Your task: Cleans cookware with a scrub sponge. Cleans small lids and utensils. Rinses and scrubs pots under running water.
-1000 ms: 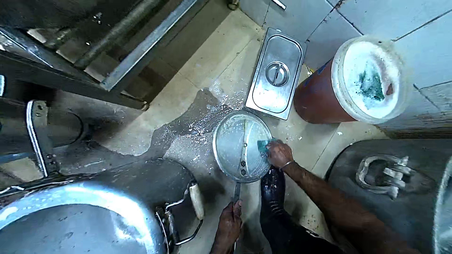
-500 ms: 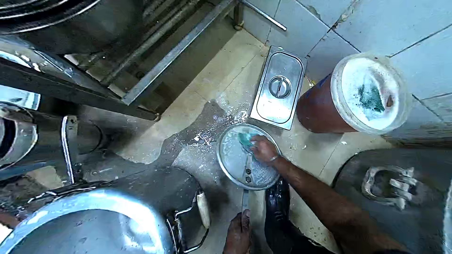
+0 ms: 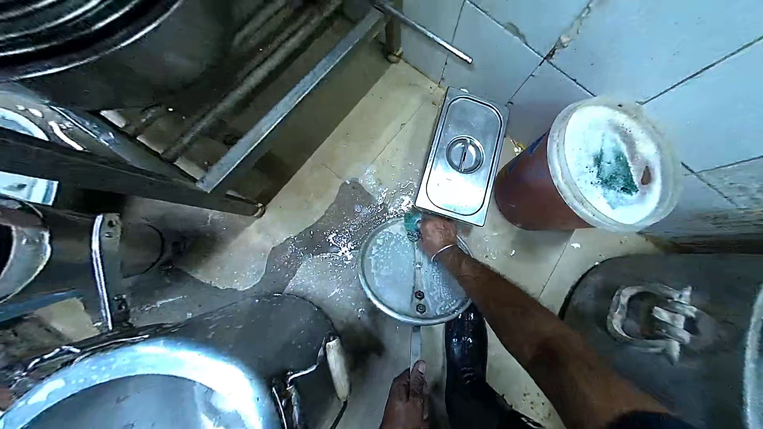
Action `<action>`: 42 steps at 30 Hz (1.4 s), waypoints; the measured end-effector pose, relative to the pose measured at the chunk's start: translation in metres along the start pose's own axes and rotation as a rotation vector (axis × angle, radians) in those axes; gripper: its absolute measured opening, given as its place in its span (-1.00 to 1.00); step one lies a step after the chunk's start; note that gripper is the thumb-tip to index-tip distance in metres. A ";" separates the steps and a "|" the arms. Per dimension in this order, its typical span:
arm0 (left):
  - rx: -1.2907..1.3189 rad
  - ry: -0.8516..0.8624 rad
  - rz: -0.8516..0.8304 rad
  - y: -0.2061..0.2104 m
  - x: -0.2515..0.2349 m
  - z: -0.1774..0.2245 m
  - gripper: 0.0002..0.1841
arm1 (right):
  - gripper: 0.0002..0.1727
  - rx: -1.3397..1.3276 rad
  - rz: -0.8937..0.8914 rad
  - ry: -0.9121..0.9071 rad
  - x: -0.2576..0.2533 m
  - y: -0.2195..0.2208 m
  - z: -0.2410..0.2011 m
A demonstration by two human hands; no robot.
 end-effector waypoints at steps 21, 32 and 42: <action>-0.066 -0.011 -0.028 -0.010 0.004 0.005 -0.54 | -0.63 -0.132 -0.112 -0.281 0.047 0.013 -0.041; -0.017 -0.030 -0.023 0.000 0.010 0.005 -0.58 | -0.65 -0.058 -0.094 -0.017 0.016 0.006 -0.008; -0.011 -0.065 -0.081 0.001 0.009 0.003 -0.59 | -0.66 -0.003 -0.113 0.016 0.006 -0.003 -0.008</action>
Point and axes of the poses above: each hand's wrist, its own x-axis away from the middle knuckle, its own y-axis out of the palm, z = x × y, the point moved 10 cm from there along -x, towards the middle knuckle, and after that the axes turned 10 degrees about x, right-handed, at the moved point
